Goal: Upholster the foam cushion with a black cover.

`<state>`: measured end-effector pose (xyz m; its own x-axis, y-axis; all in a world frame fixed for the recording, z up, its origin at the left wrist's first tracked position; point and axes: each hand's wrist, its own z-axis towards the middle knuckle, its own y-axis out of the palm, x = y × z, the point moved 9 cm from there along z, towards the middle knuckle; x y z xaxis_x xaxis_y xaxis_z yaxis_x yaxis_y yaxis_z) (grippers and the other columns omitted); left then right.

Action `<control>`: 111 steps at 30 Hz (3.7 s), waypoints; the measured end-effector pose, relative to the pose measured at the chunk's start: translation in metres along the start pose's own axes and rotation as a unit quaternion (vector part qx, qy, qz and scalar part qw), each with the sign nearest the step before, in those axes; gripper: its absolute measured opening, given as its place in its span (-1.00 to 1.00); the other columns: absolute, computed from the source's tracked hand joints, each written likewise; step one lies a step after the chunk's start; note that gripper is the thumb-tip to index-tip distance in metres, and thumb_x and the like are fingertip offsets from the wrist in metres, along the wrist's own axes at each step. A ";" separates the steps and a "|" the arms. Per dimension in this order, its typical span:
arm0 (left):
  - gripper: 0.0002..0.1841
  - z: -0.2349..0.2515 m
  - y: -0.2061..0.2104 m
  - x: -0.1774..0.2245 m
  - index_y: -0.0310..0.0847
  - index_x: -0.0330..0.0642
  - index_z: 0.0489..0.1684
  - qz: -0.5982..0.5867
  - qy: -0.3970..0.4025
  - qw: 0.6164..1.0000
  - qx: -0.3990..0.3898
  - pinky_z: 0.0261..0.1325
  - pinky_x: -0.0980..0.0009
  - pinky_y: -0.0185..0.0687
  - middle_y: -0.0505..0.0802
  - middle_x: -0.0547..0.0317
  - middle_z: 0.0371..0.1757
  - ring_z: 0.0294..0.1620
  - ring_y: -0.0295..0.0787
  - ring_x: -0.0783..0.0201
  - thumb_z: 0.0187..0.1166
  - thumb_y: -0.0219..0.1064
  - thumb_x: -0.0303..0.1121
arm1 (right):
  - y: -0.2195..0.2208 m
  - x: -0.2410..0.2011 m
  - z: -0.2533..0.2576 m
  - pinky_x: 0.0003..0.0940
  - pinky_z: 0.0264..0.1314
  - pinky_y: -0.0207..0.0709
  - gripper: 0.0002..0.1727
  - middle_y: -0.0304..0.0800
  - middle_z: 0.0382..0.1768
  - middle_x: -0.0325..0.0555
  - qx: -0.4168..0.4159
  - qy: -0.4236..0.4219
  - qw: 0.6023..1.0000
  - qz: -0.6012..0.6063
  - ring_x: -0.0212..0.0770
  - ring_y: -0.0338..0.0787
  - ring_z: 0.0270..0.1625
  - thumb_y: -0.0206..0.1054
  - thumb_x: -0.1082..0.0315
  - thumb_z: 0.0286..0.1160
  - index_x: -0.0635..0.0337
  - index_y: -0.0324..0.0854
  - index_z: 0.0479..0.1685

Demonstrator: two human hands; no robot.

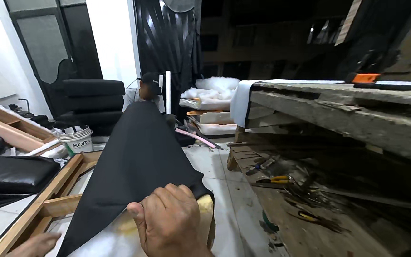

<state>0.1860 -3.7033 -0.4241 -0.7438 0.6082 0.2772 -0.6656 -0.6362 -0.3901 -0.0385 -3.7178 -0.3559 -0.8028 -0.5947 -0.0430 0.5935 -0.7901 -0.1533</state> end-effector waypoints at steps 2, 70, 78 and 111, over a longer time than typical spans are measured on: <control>-0.60 0.028 0.007 0.024 0.49 -0.33 0.34 -0.020 0.046 0.996 -0.077 0.52 0.10 0.51 0.71 -0.33 0.34 0.47 0.63 -0.02 0.65 0.21 -0.28 | 0.000 0.000 0.000 -0.33 -0.46 0.43 -0.41 0.61 -0.71 -0.24 0.000 0.001 1.000 0.000 -0.24 0.64 -0.57 0.14 -0.01 0.71 0.07 0.61 -0.76; -0.63 0.047 0.071 0.071 0.76 -0.47 -0.20 -0.083 -0.017 0.996 0.039 0.22 0.41 0.59 0.83 0.03 -0.29 -0.10 0.73 0.44 0.76 0.12 -0.32 | -0.020 0.108 -0.058 0.10 0.80 0.24 0.15 0.44 0.70 0.01 -0.201 0.394 0.869 0.223 -0.02 0.36 0.77 0.61 -0.34 0.05 0.13 0.38 0.73; -0.63 0.047 0.072 0.071 0.76 -0.41 -0.19 -0.084 -0.015 0.995 0.044 0.41 0.36 0.55 0.93 0.08 -0.15 0.10 0.80 0.47 0.78 0.07 -0.33 | -0.009 0.121 -0.044 -0.09 0.71 0.40 -0.71 0.75 0.45 -0.15 -0.172 0.368 0.886 0.223 -0.15 0.54 0.67 0.27 0.26 0.65 -0.05 0.88 0.16; -0.62 0.038 0.075 0.073 0.77 0.07 -0.01 -0.093 0.075 0.992 0.041 0.63 0.09 0.35 0.94 0.29 0.16 0.35 0.77 0.35 0.84 0.04 0.01 | -0.032 0.105 -0.063 -0.11 0.53 0.60 -0.62 0.93 0.00 -0.12 0.077 0.123 0.963 0.226 -0.13 0.83 0.31 0.04 0.14 0.85 0.09 0.78 -0.06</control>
<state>0.0798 -3.7245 -0.3999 -0.5946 0.7786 0.2008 -0.7976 -0.5396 -0.2695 -0.1450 -3.7457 -0.4177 -0.4383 -0.8452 -0.3056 0.8719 -0.4825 0.0838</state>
